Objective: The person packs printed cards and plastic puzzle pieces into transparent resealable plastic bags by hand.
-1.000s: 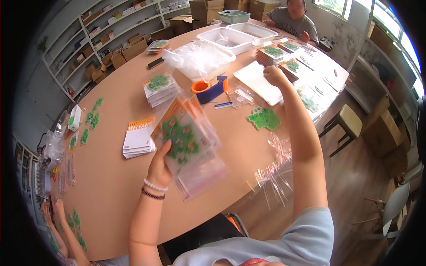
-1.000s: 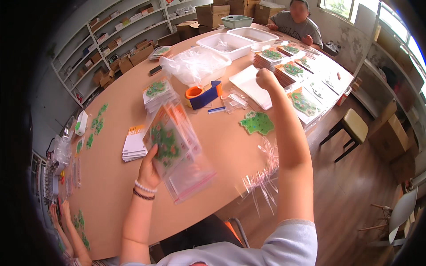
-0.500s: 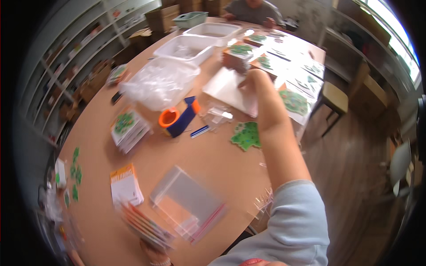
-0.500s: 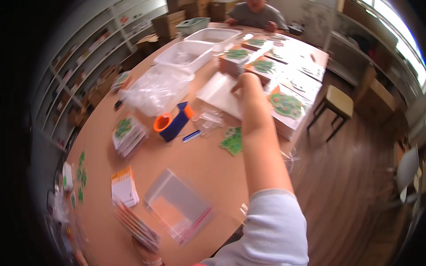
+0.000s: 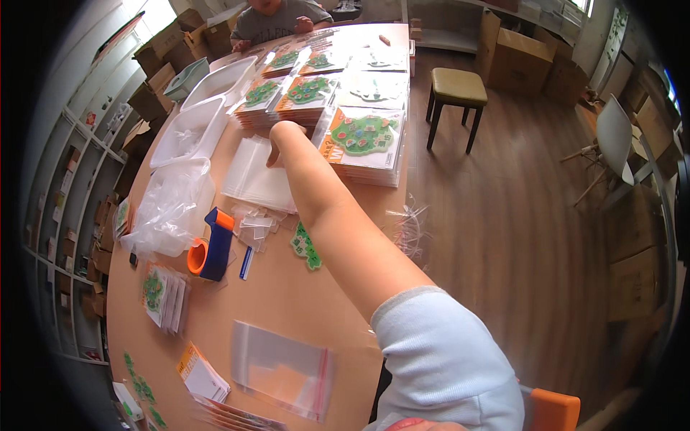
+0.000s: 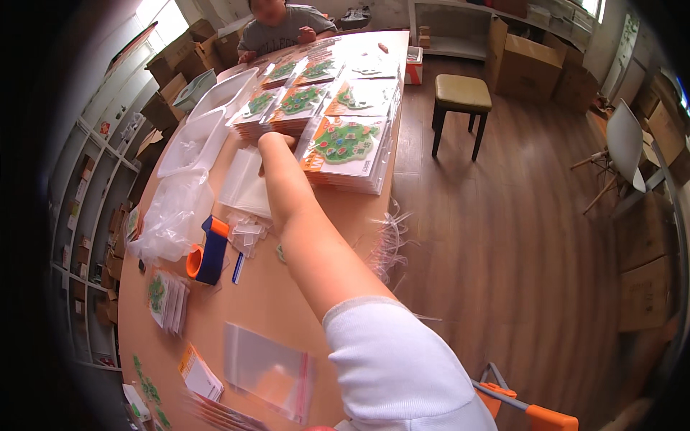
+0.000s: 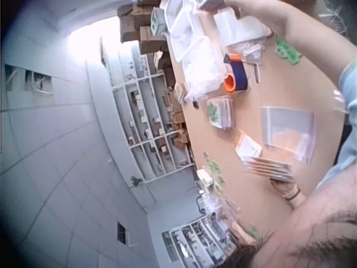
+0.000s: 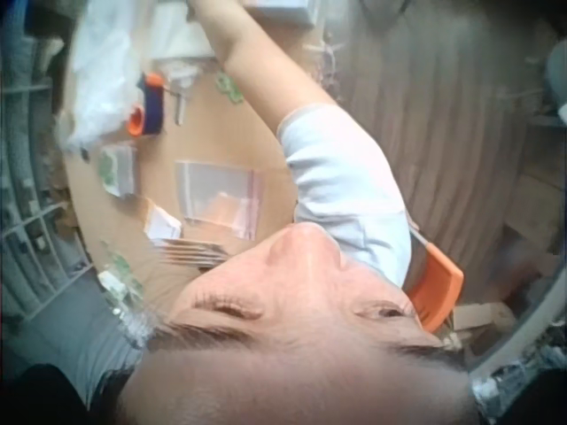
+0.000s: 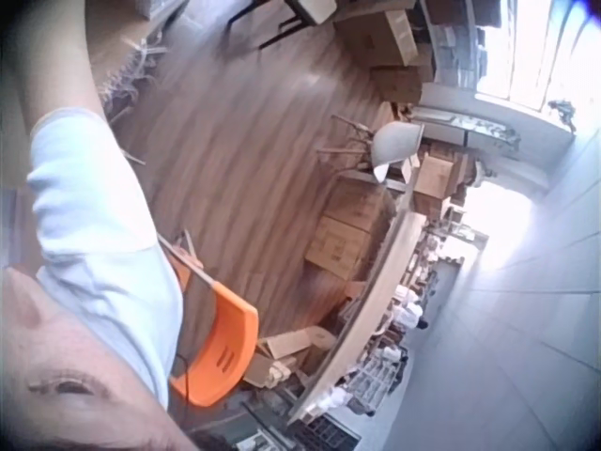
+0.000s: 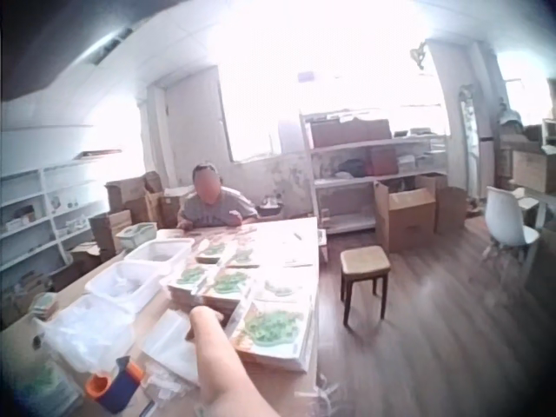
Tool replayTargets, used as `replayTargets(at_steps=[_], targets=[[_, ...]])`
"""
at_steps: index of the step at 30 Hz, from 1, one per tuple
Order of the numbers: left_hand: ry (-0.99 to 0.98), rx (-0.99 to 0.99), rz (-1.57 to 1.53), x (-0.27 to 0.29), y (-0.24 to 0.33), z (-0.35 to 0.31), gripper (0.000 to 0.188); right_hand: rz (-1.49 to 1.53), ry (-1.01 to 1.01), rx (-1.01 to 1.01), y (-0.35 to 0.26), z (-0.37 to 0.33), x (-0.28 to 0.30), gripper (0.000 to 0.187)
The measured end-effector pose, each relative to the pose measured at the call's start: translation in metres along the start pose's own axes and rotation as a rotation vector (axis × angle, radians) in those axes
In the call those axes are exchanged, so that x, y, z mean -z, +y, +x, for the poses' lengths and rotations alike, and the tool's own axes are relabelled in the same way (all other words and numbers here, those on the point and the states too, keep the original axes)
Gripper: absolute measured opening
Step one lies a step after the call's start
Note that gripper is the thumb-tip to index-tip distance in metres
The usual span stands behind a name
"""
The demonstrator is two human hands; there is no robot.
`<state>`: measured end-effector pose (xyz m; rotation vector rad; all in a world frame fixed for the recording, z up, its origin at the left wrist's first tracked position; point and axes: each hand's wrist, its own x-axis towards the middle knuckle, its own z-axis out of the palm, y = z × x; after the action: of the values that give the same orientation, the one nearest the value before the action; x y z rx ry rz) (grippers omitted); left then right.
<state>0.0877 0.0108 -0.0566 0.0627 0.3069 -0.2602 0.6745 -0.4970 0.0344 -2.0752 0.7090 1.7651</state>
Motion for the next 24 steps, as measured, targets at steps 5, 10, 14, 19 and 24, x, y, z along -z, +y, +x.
replayTargets(at_steps=[5, 10, 14, 19, 24], targets=[[-0.099, -0.003, 0.164, 0.022, 0.005, -0.008, 0.064, -0.027, 0.715, 0.474, 0.024, 0.027, -0.046, 0.092], [0.45, -0.53, 0.696, 0.049, 0.011, -0.013, 0.082, -0.133, 0.82, 0.528, 0.029, -0.01, -0.069, 0.083], [-0.141, -0.344, 0.566, -0.008, -0.035, 0.016, 0.061, -0.067, 0.96, 0.585, 0.037, 0.013, -0.048, 0.076], [-0.004, -0.392, 0.462, -0.011, -0.043, 0.012, 0.067, -0.021, 1.048, 0.726, 0.035, 0.001, -0.061, 0.069], [-0.051, -0.381, 0.452, -0.007, -0.045, 0.023, 0.065, 0.176, 1.143, 0.911, 0.057, -0.001, -0.051, 0.066]])
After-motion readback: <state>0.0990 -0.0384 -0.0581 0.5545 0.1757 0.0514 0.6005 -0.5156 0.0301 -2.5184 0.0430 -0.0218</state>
